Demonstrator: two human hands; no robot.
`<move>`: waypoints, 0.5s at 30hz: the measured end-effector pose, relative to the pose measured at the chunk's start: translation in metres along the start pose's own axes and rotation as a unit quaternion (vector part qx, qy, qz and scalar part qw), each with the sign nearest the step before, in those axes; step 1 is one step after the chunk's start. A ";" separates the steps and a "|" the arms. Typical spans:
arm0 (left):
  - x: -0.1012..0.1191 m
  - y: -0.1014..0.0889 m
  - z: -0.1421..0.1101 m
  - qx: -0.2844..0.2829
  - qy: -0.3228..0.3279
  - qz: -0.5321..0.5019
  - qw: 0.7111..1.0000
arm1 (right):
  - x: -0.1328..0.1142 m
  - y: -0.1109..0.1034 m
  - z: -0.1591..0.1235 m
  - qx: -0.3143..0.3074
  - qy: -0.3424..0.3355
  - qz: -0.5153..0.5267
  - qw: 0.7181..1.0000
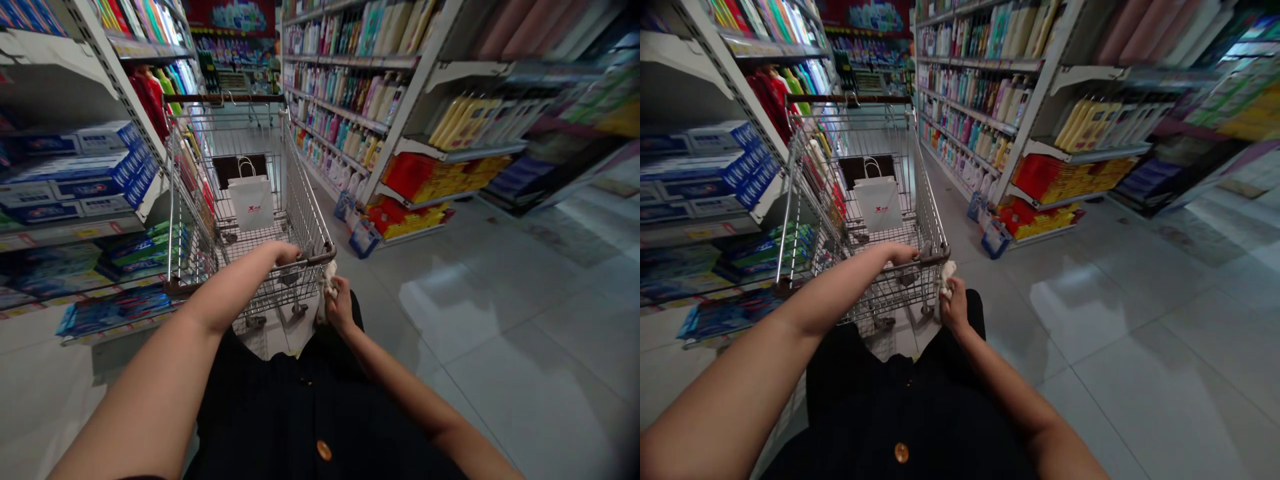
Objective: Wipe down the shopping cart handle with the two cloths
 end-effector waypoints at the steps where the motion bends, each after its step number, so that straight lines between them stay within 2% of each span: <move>1: 0.004 -0.007 -0.007 -0.003 -0.005 0.035 0.999 | -0.014 0.000 -0.011 -0.002 -0.074 -0.011 0.997; 3: 0.012 -0.022 -0.023 -0.016 -0.006 0.157 0.987 | -0.044 0.006 -0.024 -0.013 -0.235 -0.020 0.972; 5: 0.016 -0.038 -0.042 -0.035 0.007 0.322 0.946 | -0.070 0.019 -0.024 -0.014 -0.350 -0.031 0.936; 6: 0.015 -0.045 -0.052 -0.045 0.013 0.390 0.920 | -0.079 0.027 -0.020 -0.018 -0.379 -0.044 0.924; 7: 0.011 -0.051 -0.061 -0.055 0.015 0.428 0.902 | -0.084 0.038 -0.014 -0.031 -0.392 -0.066 0.917; 8: 0.005 -0.055 -0.069 -0.065 0.006 0.429 0.901 | -0.087 0.050 -0.009 -0.054 -0.392 -0.094 0.913; 12: -0.032 -0.058 -0.089 -0.123 -0.085 0.301 0.942 | -0.073 0.093 -0.012 -0.170 -0.358 -0.190 0.898; 15: -0.049 -0.055 -0.088 -0.089 -0.117 0.306 0.941 | -0.050 0.111 -0.032 -0.242 -0.354 -0.222 0.875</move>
Point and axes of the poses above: each hand's wrist, its own z-axis towards the middle knuckle, its own y-axis out of the palm, x = y × z, the point moved 4 cm from there along z, towards the middle knuckle, and after that the axes turned 8 degrees about -z, right-handed, at the moved point
